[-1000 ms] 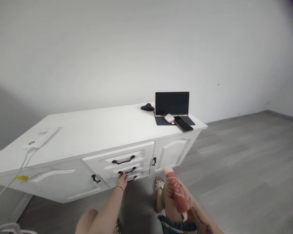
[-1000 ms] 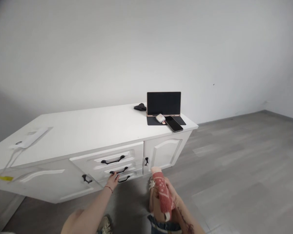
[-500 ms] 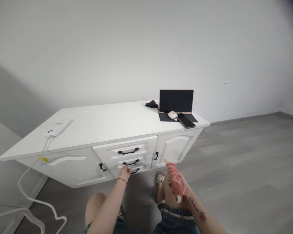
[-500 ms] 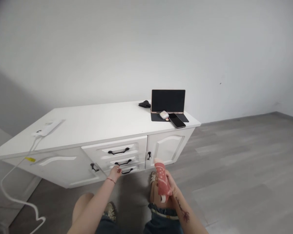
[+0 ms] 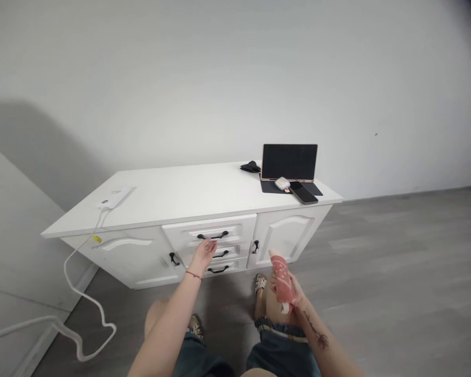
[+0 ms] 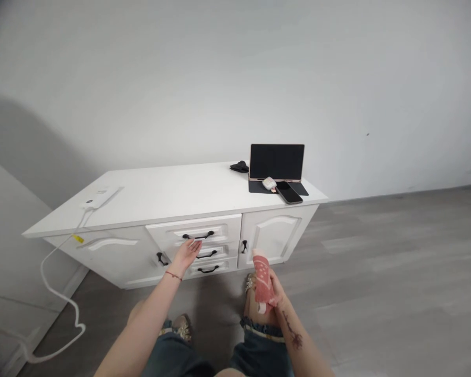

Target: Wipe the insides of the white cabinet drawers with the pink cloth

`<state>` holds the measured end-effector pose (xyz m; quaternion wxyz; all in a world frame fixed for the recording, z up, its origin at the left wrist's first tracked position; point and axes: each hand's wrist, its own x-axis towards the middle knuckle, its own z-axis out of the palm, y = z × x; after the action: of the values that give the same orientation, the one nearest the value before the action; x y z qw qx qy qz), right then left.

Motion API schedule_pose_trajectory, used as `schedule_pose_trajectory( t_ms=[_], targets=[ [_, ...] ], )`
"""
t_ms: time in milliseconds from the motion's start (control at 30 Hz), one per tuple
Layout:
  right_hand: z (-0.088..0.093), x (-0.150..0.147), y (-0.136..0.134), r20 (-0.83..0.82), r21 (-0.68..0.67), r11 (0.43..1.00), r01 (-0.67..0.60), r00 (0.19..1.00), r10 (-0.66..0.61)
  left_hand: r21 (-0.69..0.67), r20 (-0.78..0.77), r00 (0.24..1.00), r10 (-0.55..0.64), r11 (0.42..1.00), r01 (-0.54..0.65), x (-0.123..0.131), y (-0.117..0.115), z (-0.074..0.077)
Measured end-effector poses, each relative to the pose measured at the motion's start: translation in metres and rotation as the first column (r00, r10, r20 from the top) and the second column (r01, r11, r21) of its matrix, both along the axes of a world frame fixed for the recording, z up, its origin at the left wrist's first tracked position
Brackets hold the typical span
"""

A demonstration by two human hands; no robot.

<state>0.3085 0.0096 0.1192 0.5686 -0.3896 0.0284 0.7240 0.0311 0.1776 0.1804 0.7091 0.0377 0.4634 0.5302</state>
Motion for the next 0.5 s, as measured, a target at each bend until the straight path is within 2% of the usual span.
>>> schedule_pose_trajectory(
  t_ms=[167, 333, 500],
  targets=[
    [0.005, -0.005, -0.001, -0.116, -0.009, 1.0, -0.008, 0.993, 0.007, 0.062, -0.007, 1.0, 0.004, 0.998, -0.004, 0.001, 0.006, 0.005],
    [0.003, -0.006, -0.002, -0.157, 0.008, 1.0, -0.003, 0.988, 0.004, 0.153, -0.012, 1.0, 0.011, 0.988, -0.009, 0.0, -0.009, 0.004],
    [-0.001, -0.004, 0.001, -0.169, 0.028, 1.0, -0.01, 0.985, 0.015, 0.192, -0.015, 0.999, 0.047, 0.98, -0.043, 0.001, -0.024, -0.004]
  ],
)
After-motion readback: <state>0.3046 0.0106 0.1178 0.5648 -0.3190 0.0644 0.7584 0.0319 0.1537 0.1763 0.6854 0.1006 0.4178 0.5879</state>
